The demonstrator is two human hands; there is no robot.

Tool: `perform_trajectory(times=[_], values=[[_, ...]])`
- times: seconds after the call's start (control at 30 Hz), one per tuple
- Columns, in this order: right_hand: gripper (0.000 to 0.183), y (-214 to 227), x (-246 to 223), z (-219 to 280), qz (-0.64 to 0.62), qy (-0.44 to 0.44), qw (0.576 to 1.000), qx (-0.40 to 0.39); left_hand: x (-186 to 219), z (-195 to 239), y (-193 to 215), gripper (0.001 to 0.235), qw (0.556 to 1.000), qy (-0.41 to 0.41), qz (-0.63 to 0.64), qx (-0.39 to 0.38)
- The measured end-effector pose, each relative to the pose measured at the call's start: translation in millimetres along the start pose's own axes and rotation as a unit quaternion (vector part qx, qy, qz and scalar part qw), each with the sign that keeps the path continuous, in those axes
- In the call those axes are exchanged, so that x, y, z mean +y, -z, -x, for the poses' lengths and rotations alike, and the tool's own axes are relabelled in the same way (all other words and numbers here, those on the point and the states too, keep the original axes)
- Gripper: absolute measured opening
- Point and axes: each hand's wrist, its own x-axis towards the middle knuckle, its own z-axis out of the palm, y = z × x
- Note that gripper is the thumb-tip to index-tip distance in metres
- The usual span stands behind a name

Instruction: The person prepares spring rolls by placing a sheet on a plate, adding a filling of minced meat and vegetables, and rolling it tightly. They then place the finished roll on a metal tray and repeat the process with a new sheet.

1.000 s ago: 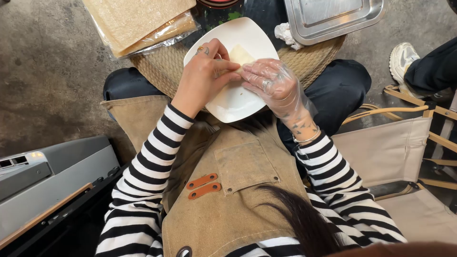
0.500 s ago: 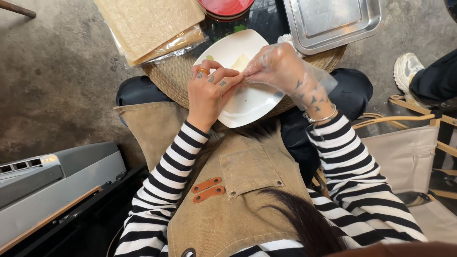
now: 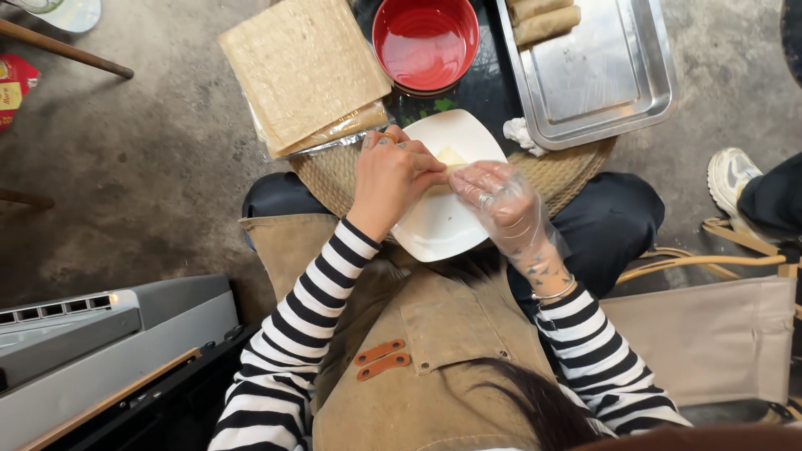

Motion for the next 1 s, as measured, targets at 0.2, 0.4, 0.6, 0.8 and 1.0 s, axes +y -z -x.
perform_trajectory(times=[0.2,0.4,0.6,0.8,1.0], values=[[0.008,-4,-3,-12,-0.018,-0.031,0.999,-0.024,-3,-9,0,0.013,1.000,0.024,0.000,-0.017],[0.008,-9,20,-25,-0.033,-0.009,0.998,-0.048,12,9,-1,0.011,0.982,-0.085,-0.053,0.161],[0.022,-31,61,-28,-0.211,-0.124,0.960,-0.139,7,14,-10,0.016,0.975,-0.115,-0.108,0.159],[0.028,-32,65,-21,-0.190,-0.097,0.972,-0.103,-5,-6,-8,0.017,0.981,-0.118,-0.092,0.125],[0.022,-29,49,-21,-0.139,-0.069,0.986,-0.057,-8,-12,-10,0.014,0.981,-0.130,-0.102,0.105]])
